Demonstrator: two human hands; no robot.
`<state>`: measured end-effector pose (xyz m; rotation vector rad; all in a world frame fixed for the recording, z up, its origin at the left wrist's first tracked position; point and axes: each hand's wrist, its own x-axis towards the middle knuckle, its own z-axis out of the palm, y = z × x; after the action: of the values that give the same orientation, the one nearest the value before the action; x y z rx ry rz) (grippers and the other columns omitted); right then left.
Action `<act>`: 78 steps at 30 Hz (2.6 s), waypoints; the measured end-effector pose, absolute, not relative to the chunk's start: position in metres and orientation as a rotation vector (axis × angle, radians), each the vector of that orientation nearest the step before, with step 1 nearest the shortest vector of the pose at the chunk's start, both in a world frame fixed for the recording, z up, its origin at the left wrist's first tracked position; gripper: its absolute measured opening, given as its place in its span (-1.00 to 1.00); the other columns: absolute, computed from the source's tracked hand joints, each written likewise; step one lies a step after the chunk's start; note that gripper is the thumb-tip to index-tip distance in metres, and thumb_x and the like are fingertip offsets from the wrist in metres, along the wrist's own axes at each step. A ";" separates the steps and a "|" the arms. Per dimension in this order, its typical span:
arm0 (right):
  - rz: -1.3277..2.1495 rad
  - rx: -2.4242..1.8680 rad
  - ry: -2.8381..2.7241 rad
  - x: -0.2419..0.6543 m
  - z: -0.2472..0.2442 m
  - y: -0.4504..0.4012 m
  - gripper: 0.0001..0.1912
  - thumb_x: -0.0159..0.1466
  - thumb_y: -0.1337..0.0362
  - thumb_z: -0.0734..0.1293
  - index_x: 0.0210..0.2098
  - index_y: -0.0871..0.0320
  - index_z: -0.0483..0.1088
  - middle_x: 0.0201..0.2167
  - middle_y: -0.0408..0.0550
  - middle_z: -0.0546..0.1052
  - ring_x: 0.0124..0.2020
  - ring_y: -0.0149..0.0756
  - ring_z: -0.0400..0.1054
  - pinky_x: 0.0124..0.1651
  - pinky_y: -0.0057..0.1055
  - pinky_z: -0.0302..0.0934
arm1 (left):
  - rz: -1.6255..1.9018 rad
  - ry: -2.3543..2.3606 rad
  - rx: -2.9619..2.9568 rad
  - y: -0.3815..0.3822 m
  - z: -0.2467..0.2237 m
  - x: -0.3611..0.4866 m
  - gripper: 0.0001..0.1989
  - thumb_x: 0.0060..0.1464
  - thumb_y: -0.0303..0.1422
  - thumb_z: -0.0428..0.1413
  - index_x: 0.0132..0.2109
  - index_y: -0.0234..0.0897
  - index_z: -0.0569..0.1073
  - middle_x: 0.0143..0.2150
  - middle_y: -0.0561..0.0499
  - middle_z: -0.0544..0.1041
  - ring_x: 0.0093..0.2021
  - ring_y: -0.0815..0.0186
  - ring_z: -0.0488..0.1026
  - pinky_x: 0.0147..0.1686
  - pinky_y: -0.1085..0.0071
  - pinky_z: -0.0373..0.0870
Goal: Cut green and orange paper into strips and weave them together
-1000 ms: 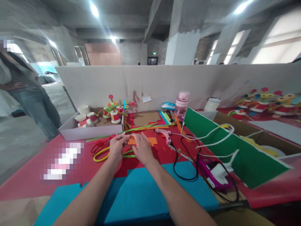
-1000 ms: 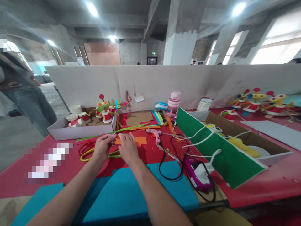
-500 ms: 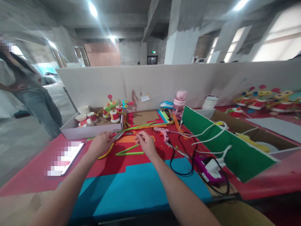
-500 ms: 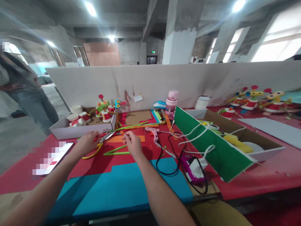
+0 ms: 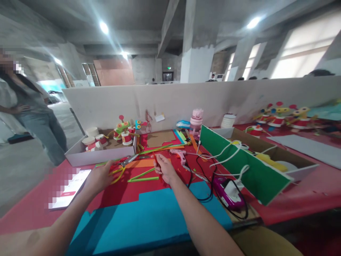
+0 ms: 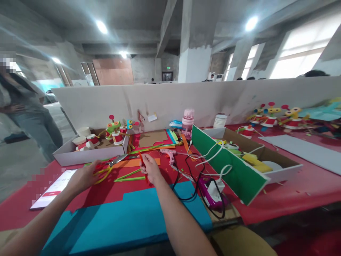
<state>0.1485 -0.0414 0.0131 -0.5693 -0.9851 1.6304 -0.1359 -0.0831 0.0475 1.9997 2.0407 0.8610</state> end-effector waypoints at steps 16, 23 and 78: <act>1.633 -0.560 -0.987 0.146 0.014 -0.043 -0.62 0.10 -0.04 0.40 -0.28 0.13 0.40 -0.56 -0.24 0.36 -0.67 -0.59 0.04 -0.66 -0.61 -0.15 | 0.715 0.827 1.298 -0.154 0.084 -0.050 -0.80 0.08 -0.32 0.09 -0.16 -0.33 0.42 -0.32 -0.13 0.53 -0.33 0.22 0.49 -0.34 0.34 0.42; 1.644 -0.566 -0.983 0.142 0.015 -0.045 -0.63 0.09 -0.04 0.41 -0.36 0.12 0.31 -0.57 -0.25 0.38 -0.68 -0.59 0.06 -0.66 -0.61 -0.15 | 0.658 0.810 1.186 -0.159 0.086 -0.035 -0.74 0.08 -0.35 0.03 -0.10 -0.38 0.41 -0.42 -0.16 0.54 -0.53 0.24 0.47 -0.53 0.39 0.38; 1.646 -0.689 -1.198 0.148 0.010 -0.041 -0.64 0.07 -0.02 0.39 -0.46 0.15 0.32 -0.71 -0.31 0.29 -0.76 -0.62 -0.12 -0.69 -0.59 -0.31 | 0.936 1.061 1.255 -0.144 0.075 -0.044 -0.75 0.09 -0.19 0.08 -0.38 -0.30 0.34 -0.76 0.18 0.20 -0.78 0.47 0.14 -0.74 0.55 0.09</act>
<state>0.1478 -0.0407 0.0102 -0.6892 -1.1977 1.6455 -0.0436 -0.1435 0.0750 1.2548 1.0612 0.9360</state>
